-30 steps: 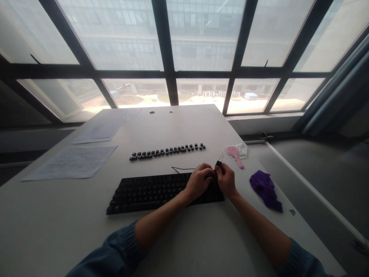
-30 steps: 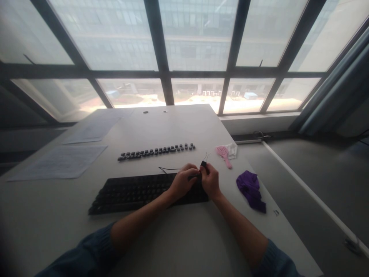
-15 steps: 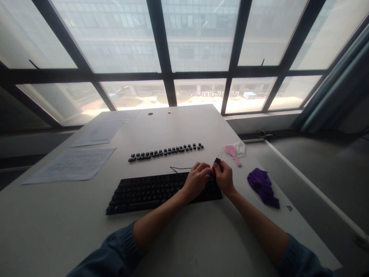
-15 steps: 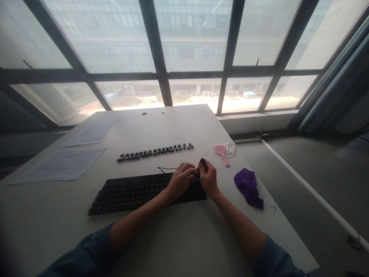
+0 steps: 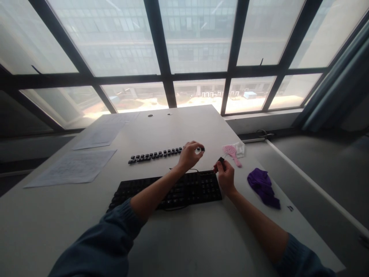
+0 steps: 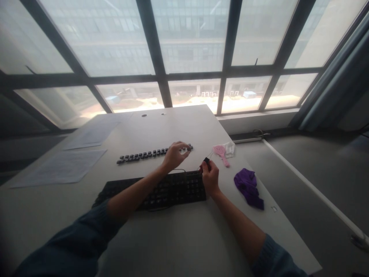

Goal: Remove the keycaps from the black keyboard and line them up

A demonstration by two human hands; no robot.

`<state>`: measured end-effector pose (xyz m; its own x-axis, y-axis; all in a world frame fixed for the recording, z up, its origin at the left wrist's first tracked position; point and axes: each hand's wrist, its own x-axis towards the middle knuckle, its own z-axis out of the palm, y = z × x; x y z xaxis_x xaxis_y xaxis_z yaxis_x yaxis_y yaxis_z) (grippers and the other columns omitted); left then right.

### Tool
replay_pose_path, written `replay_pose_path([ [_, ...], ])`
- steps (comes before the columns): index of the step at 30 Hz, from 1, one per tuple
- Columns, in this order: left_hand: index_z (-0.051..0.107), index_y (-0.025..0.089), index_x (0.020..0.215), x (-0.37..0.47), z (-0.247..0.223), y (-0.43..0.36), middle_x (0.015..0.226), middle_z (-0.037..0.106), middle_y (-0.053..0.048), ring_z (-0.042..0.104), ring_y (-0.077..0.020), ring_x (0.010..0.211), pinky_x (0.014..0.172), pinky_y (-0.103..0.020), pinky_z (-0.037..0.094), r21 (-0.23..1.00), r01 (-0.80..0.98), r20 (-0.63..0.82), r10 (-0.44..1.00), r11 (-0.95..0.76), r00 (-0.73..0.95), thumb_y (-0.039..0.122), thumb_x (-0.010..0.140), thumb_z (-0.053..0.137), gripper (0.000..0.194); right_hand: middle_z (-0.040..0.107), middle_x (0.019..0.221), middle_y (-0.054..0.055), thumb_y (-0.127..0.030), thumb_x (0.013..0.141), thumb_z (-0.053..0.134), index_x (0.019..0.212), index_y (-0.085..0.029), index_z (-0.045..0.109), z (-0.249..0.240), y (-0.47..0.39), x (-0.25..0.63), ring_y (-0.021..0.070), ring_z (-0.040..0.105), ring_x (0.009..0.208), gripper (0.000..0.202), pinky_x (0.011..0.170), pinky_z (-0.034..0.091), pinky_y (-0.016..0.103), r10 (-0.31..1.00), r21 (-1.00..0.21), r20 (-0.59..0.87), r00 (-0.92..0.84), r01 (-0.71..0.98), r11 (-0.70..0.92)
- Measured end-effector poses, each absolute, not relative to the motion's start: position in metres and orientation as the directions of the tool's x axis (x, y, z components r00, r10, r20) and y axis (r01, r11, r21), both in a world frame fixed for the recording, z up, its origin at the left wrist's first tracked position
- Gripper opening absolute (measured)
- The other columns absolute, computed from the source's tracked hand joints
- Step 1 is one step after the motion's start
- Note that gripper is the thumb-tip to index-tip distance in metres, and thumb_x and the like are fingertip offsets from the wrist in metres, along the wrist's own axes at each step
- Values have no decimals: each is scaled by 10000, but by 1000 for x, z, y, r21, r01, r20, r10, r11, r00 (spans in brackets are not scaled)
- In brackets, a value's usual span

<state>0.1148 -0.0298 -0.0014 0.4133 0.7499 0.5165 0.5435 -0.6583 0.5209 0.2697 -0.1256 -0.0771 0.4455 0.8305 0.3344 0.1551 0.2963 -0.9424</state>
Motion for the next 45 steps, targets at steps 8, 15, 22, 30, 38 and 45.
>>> replay_pose_path([
  [8,775,222,930,157,-20,66,952,732,-52,600,-255,998,915,-356,474,335,746,280,817,-576,505,207,778,678,181,596,612,1,-439,934,541,754,-192,566,-80,-122,273,153,571,554,307,567,462,270,823,-947,318,470,114,301],
  [15,778,248,899,166,-38,80,1033,712,-66,536,-297,1075,977,-455,398,263,764,230,807,-589,543,276,770,681,164,581,605,-5,-438,938,538,744,-195,558,-81,-117,275,146,564,548,311,552,460,263,833,-950,306,461,96,297],
  [22,777,244,802,168,-46,85,1144,650,-79,470,-322,1123,973,-499,356,250,779,193,818,-576,543,292,730,717,105,584,607,-3,-422,935,545,750,-192,564,-81,-117,275,147,567,548,296,548,460,264,839,-953,298,455,87,291],
  [30,769,253,926,166,-46,85,1165,639,-75,468,-325,1132,961,-483,370,264,797,171,839,-544,516,327,716,745,225,586,613,-3,-409,938,545,754,-195,563,-84,-117,277,151,570,559,283,567,460,273,834,-949,311,456,102,298],
  [38,724,249,1075,153,-14,65,1183,640,-91,490,-315,1144,972,-472,384,295,792,274,842,-534,465,388,849,645,277,597,647,9,-390,927,553,754,-193,565,-84,-115,281,156,561,594,262,592,451,278,825,-942,327,460,94,321],
  [45,742,214,980,131,3,-26,989,701,-60,604,-221,948,926,-372,447,333,626,314,709,-705,632,223,885,566,201,523,646,-15,-341,897,559,739,-189,566,-85,-117,286,141,464,590,219,560,375,261,846,-928,370,384,125,350],
])
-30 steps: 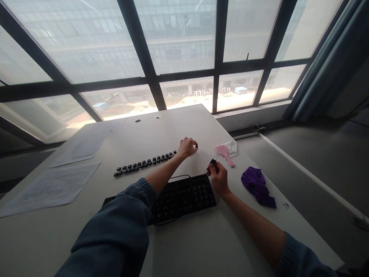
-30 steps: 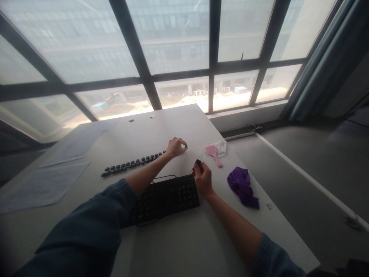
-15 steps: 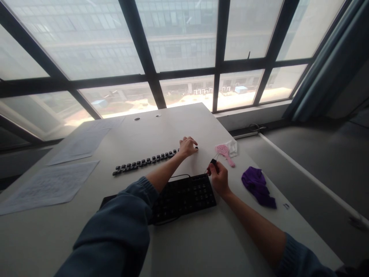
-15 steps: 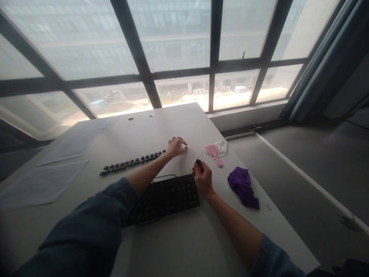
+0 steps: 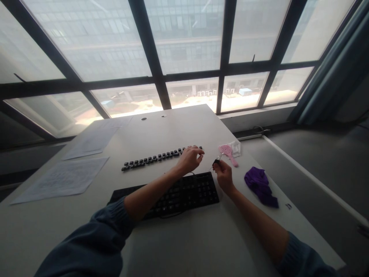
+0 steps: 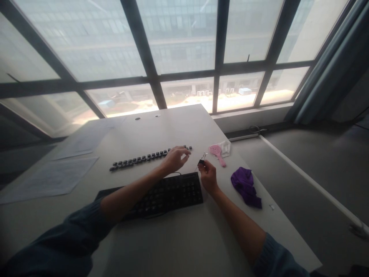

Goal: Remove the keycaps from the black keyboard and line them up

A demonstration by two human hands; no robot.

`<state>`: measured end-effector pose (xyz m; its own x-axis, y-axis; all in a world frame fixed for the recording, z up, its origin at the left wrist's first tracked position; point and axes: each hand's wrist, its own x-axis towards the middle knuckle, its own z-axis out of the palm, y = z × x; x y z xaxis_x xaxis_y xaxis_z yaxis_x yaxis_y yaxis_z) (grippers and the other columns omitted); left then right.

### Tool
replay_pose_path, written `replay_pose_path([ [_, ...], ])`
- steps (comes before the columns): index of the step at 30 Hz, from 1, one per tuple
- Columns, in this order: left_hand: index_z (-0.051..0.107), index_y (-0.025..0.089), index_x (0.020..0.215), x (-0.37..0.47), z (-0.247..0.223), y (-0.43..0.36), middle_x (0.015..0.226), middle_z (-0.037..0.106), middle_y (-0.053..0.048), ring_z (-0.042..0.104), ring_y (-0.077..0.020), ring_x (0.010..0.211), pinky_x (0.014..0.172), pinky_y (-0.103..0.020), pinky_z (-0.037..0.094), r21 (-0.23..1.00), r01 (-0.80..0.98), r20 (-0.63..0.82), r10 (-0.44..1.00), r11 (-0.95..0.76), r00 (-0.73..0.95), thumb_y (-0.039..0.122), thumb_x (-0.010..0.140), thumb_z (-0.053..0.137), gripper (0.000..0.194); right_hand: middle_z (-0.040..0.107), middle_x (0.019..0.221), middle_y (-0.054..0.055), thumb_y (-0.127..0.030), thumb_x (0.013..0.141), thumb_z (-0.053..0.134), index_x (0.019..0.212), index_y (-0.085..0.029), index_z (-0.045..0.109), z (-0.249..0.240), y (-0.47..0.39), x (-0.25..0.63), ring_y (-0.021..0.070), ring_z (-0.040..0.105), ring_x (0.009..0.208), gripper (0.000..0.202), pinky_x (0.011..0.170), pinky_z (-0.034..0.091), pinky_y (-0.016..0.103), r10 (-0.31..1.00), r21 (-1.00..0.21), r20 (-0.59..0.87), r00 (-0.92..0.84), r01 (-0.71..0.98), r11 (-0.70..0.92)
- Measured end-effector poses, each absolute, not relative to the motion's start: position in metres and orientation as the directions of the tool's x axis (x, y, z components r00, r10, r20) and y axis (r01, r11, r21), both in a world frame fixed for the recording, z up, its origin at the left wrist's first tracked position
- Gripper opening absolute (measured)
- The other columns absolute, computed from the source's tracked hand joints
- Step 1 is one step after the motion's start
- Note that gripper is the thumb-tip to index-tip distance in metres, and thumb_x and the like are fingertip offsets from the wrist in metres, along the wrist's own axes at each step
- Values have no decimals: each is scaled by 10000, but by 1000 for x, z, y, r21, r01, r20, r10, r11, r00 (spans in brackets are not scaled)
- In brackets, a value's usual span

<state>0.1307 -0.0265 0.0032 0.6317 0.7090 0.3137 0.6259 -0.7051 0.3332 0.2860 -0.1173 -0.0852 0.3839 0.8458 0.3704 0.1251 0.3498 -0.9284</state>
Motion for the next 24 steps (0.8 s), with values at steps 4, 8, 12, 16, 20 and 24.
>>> replay_pose_path([
  [4,746,211,970,119,-13,-74,929,699,-61,624,-206,901,858,-320,479,422,568,244,692,-707,680,249,882,586,187,498,661,-17,-312,902,556,715,-189,561,-83,-127,289,141,445,615,224,576,367,262,858,-906,419,296,203,372],
  [8,732,217,995,117,-32,-97,938,678,-72,619,-225,932,859,-326,485,495,589,211,745,-639,632,290,862,631,182,485,670,-15,-285,905,539,719,-186,576,-81,-133,289,145,451,630,214,580,377,261,851,-885,448,275,272,378],
  [12,712,219,1011,118,-45,-108,990,655,-82,604,-236,972,883,-340,486,537,584,234,772,-609,591,309,854,650,191,500,659,-8,-281,888,538,701,-184,577,-82,-132,287,152,466,636,214,574,388,260,857,-878,448,253,302,370],
  [16,698,217,1019,118,-53,-114,1009,643,-80,591,-238,996,913,-353,482,564,564,281,782,-603,556,284,845,660,190,483,616,-23,-295,871,551,677,-183,555,-83,-131,288,139,442,592,224,546,367,253,877,-893,414,243,297,339],
  [20,691,212,1021,119,-58,-117,1019,634,-77,578,-233,1012,925,-358,480,584,535,309,776,-611,550,240,846,645,183,475,600,-31,-309,859,565,646,-181,531,-82,-130,290,127,427,568,251,526,351,245,904,-904,379,197,286,317],
  [24,690,203,1011,119,-60,-117,1000,631,-77,573,-226,1003,934,-354,476,587,527,321,775,-614,545,204,871,588,173,500,601,-25,-333,857,573,638,-180,542,-81,-132,290,130,437,570,269,520,356,244,911,-909,372,178,270,318],
])
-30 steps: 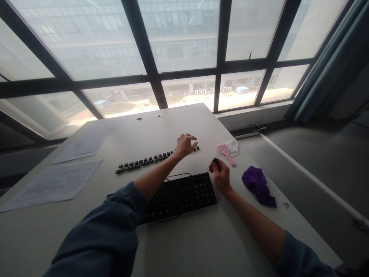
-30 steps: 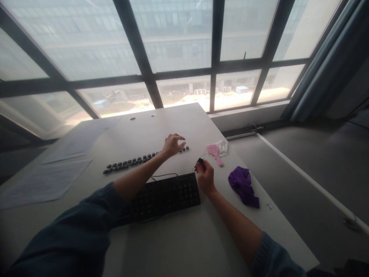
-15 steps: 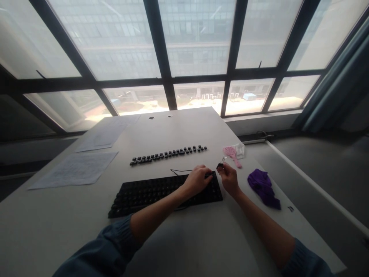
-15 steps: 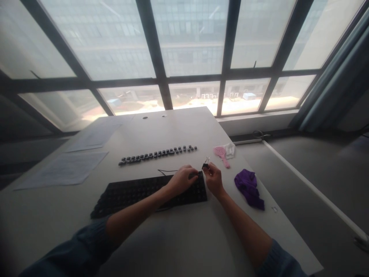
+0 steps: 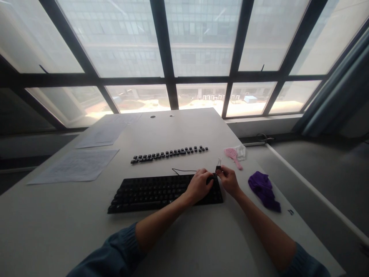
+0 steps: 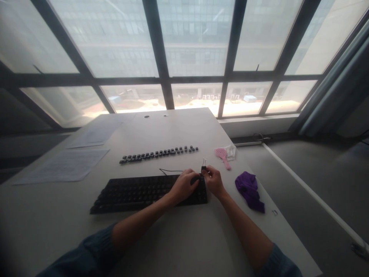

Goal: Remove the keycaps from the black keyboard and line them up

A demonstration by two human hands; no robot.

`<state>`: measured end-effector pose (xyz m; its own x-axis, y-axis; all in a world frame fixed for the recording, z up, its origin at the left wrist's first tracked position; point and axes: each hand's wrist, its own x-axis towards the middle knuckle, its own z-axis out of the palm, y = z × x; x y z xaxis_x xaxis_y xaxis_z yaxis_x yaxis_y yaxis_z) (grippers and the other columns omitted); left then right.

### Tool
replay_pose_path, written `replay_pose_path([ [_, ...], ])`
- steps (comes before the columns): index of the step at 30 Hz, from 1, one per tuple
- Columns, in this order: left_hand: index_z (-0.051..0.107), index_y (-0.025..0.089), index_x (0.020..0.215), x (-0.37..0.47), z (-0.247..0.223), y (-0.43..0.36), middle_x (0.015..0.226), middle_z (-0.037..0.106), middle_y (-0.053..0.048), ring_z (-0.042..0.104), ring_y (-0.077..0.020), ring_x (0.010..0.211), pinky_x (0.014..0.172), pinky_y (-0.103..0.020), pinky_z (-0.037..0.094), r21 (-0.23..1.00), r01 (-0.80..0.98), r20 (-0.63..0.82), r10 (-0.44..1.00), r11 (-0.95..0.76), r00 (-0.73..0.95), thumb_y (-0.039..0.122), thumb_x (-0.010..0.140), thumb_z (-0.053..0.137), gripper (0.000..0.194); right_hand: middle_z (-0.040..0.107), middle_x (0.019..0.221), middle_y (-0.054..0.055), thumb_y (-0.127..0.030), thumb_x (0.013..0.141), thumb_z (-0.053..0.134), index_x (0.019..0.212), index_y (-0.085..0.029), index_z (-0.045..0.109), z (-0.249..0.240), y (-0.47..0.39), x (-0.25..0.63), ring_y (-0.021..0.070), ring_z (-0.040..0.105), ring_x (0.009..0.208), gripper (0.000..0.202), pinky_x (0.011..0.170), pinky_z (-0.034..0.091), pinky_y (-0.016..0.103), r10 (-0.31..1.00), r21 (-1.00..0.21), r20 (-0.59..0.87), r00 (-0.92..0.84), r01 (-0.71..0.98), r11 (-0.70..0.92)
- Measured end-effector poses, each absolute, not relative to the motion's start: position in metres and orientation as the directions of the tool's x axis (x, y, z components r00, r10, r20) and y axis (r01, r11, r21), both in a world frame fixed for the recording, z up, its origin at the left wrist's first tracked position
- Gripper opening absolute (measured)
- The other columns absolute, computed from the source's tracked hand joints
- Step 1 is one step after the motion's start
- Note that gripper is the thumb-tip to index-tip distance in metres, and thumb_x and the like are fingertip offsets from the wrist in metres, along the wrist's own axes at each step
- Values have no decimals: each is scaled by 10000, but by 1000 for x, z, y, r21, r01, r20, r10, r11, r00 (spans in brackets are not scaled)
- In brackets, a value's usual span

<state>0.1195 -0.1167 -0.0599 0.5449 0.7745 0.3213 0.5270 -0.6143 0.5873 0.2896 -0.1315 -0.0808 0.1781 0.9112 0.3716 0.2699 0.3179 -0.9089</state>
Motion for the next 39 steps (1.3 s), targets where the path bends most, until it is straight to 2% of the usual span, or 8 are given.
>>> replay_pose_path([
  [6,691,219,1021,118,-57,-118,996,632,-78,577,-225,1002,947,-349,469,587,545,296,785,-599,545,130,875,511,248,509,620,-19,-291,859,570,643,-183,559,-84,-139,287,142,460,600,242,546,375,249,905,-885,395,156,329,329],
  [10,689,225,1028,122,-53,-117,1022,627,-75,575,-231,995,910,-353,478,545,569,269,771,-616,578,227,864,592,191,475,631,-27,-250,862,569,621,-188,527,-84,-141,286,140,444,612,252,566,358,258,868,-841,465,173,394,371],
  [14,717,236,950,132,-53,-113,1001,642,-62,574,-230,970,864,-351,475,506,610,249,781,-610,573,275,826,670,138,473,631,-26,-257,877,566,614,-197,500,-84,-143,286,144,434,609,278,582,356,271,832,-808,519,197,432,401],
  [21,715,246,875,136,-60,-111,972,672,-29,580,-208,920,825,-340,464,483,616,301,778,-623,551,283,883,631,92,497,654,-13,-261,902,548,636,-194,531,-85,-145,281,151,455,621,275,597,361,278,813,-794,544,206,439,420],
  [30,646,210,903,142,-62,-115,979,629,-68,572,-213,947,846,-344,459,411,641,297,760,-649,578,266,946,536,131,478,635,-25,-216,886,547,622,-199,502,-85,-145,279,150,454,614,268,599,364,277,819,-829,503,278,422,366],
  [39,571,209,972,139,-66,-114,1022,595,-46,554,-202,957,838,-318,456,438,628,328,765,-643,554,242,959,521,61,482,661,-15,-221,906,550,631,-206,494,-75,-146,273,157,455,631,281,608,374,282,767,-798,568,299,428,424],
])
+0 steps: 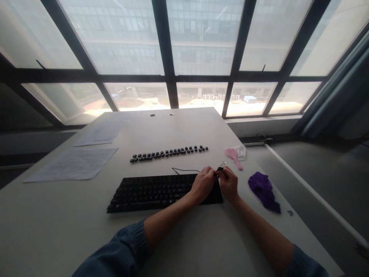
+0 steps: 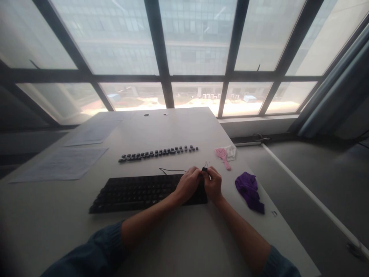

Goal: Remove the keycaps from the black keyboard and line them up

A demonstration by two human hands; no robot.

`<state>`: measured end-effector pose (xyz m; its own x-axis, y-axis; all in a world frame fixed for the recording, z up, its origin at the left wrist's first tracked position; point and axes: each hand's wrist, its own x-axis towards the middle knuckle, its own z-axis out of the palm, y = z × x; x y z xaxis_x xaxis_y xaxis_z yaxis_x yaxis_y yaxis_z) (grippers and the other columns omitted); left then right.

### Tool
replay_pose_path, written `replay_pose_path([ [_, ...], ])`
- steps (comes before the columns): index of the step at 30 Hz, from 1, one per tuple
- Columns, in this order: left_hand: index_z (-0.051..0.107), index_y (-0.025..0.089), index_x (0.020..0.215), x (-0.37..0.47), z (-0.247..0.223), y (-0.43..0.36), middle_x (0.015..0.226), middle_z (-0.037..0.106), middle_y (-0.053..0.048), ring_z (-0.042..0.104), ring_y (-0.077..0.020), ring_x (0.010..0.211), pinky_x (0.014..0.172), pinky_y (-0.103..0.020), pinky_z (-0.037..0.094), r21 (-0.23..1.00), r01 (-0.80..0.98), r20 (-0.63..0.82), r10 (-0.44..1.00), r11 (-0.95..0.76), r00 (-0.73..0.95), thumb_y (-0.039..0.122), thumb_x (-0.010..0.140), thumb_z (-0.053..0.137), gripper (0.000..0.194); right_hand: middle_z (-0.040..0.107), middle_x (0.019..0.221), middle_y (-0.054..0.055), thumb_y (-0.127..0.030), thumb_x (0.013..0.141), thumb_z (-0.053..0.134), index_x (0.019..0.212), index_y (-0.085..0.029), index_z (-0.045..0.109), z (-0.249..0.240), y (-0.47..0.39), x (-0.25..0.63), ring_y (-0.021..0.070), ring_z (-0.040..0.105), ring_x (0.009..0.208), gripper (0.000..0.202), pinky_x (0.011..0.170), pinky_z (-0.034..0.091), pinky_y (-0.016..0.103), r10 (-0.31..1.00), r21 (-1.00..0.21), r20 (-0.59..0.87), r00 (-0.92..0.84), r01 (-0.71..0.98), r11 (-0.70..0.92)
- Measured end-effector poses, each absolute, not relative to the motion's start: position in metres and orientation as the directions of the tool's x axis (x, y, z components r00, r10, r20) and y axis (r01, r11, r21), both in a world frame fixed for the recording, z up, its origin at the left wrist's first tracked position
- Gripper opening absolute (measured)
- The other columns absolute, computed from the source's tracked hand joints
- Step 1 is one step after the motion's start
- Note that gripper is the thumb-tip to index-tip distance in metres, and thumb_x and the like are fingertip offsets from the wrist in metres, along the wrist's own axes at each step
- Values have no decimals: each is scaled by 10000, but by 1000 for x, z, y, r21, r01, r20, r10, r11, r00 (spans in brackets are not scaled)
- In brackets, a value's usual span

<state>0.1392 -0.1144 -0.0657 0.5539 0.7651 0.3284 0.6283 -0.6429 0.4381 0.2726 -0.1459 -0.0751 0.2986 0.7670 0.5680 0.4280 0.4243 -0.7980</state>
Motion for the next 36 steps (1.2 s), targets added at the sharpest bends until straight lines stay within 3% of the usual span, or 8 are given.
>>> replay_pose_path([
  [8,551,209,973,137,-65,-113,1002,629,-43,553,-215,995,885,-335,461,506,574,366,763,-644,533,207,952,526,33,553,731,12,-265,938,532,722,-202,577,-74,-144,276,179,523,708,229,672,415,294,782,-760,590,201,464,455],
  [12,529,222,1110,134,-62,-115,1058,650,-36,571,-204,1047,908,-325,472,564,519,373,758,-643,535,183,915,591,208,557,687,1,-272,924,545,712,-192,565,-78,-143,277,167,512,664,227,629,390,279,784,-796,536,314,498,345],
  [19,573,235,1144,135,-55,-120,998,646,-37,578,-213,947,866,-350,496,302,559,414,634,-772,653,158,924,576,233,570,609,-6,-383,917,557,688,-182,549,-80,-142,277,159,515,576,305,570,392,269,796,-877,418,437,423,229],
  [23,608,228,1071,134,-45,-124,1137,611,-59,551,-226,1011,893,-369,496,287,575,477,635,-766,608,183,913,598,164,607,619,7,-394,920,558,696,-183,557,-77,-142,276,167,566,578,308,579,428,273,789,-896,404,462,375,239],
  [26,620,214,1004,129,-28,-121,1096,623,-61,556,-228,1005,893,-371,490,355,567,489,664,-743,565,226,905,623,100,630,624,15,-413,926,549,717,-182,570,-77,-140,278,171,600,580,311,597,461,280,792,-926,363,491,288,246],
  [29,630,205,1009,126,-5,-97,979,660,-47,584,-214,952,860,-348,486,416,545,484,684,-728,545,266,922,601,110,643,628,21,-439,924,552,731,-183,575,-79,-137,280,173,616,588,322,616,484,288,799,-942,334,500,213,260],
  [32,665,195,1037,131,12,-49,948,694,-48,606,-215,935,896,-359,470,377,588,484,694,-715,533,295,915,606,168,637,621,20,-446,923,555,727,-185,570,-79,-136,281,170,608,587,328,612,483,283,811,-944,329,484,177,278],
  [36,728,199,994,150,14,21,960,728,-53,638,-204,887,878,-337,484,333,707,328,779,-624,534,308,900,610,186,634,621,19,-439,925,558,729,-187,567,-79,-135,282,170,605,587,319,605,474,279,821,-944,330,466,171,282],
])
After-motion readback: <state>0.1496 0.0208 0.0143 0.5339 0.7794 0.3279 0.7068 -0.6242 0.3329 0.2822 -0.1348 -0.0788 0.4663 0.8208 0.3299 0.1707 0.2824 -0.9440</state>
